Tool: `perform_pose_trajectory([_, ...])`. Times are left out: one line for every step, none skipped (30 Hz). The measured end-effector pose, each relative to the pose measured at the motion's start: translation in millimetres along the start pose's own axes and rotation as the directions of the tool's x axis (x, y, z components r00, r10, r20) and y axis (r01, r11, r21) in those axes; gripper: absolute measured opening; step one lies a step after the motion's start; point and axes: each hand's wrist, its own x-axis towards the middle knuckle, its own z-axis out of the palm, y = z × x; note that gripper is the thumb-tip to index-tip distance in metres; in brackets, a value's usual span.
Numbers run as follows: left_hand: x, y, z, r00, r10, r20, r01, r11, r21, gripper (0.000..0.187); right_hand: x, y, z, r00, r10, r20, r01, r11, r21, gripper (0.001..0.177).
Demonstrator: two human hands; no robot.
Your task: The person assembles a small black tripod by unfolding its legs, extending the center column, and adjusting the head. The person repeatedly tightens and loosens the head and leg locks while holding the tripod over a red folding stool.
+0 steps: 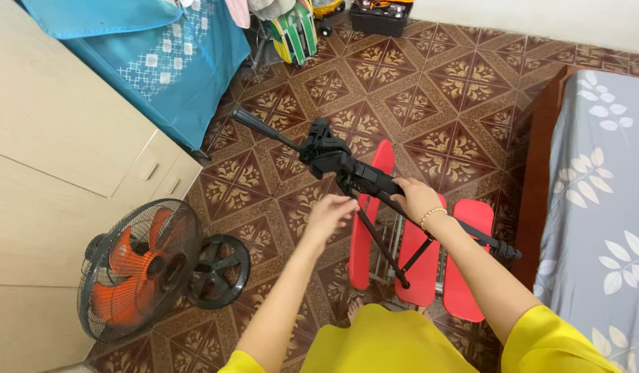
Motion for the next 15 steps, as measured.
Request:
perform_pose_trajectory([2.6,-5.3,6.3,1.0,-0.001,0.013,0.0,0.998,0.065,0.038,1.8,-0.7,-1.3,0.998,0.048,0.046,-0.048,0.999,0.002,0.046])
perform_pose_trajectory([5.1,-11.7,10.1,1.0,0.009,-0.026,-0.006,0.994,0.107,0.037,2.7,-1.3,-2.1,0.991,0.095,0.092,-0.096,0.995,0.003,0.046])
perform_pose_trajectory([7.8,-19.3,13.6,0.998,0.019,-0.064,-0.009,0.989,0.148,0.037,2.0,-1.5,-1.8,0.993,0.09,0.078,-0.091,0.996,0.006,0.045])
perform_pose_trajectory([12.2,-26.7,14.9,0.994,0.03,-0.102,-0.011,0.982,0.189,0.037,1.5,-1.7,-1.0,0.994,0.085,0.063,-0.086,0.996,0.01,0.045])
perform_pose_trajectory([17.7,-33.3,12.1,0.991,-0.001,-0.132,0.027,0.98,0.197,0.037,1.2,-1.6,0.2,0.996,0.079,0.048,-0.08,0.997,0.013,0.044])
perform_pose_trajectory([23.1,-39.4,6.0,0.986,-0.032,-0.163,0.066,0.977,0.204,0.037,0.7,-0.9,1.0,0.997,0.075,0.035,-0.076,0.997,0.018,0.044])
perform_pose_trajectory([27.4,-44.5,-2.0,0.979,-0.063,-0.195,0.105,0.972,0.212,0.037,0.4,-0.7,2.0,0.997,0.069,0.023,-0.07,0.997,0.026,0.044])
perform_pose_trajectory([31.3,-48.6,-10.0,0.976,-0.007,-0.215,0.051,0.979,0.195,0.036,0.0,-0.2,2.7,0.998,0.064,0.01,-0.064,0.997,0.034,0.044])
perform_pose_trajectory([33.5,-52.1,-18.2,0.97,0.045,-0.237,-0.002,0.984,0.179,0.036,-0.9,0.5,3.6,0.998,0.059,0.002,-0.059,0.998,0.032,0.044])
perform_pose_trajectory([34.3,-54.7,-24.9,0.961,0.097,-0.26,-0.055,0.985,0.164,0.036,-1.5,1.1,4.1,0.999,0.054,-0.006,-0.054,0.998,0.031,0.044])
perform_pose_trajectory([34.5,-55.3,-31.2,0.963,0.082,-0.258,-0.062,0.994,0.085,0.036,-0.8,0.4,4.6,0.999,0.047,-0.015,-0.046,0.998,0.03,0.044])
perform_pose_trajectory([34.1,-53.8,-36.5,0.965,0.067,-0.254,-0.068,0.998,0.007,0.036,-1.2,-0.2,4.7,0.998,0.058,-0.008,-0.057,0.998,0.032,0.044])
perform_pose_trajectory([33.8,-49.6,-41.2,0.966,0.056,-0.251,-0.076,0.995,-0.071,0.035,-0.9,-0.4,3.8,0.998,0.067,-0.003,-0.067,0.997,0.034,0.044])
perform_pose_trajectory([33.1,-43.3,-46.3,0.967,0.075,-0.243,-0.096,0.992,-0.076,0.035,-0.9,-0.7,2.9,0.997,0.076,0.001,-0.076,0.996,0.037,0.044])
perform_pose_trajectory([31.9,-35.9,-51.3,0.967,0.094,-0.235,-0.116,0.99,-0.083,0.035,-1.1,-1.0,2.1,0.997,0.074,0.003,-0.074,0.997,0.033,0.044])
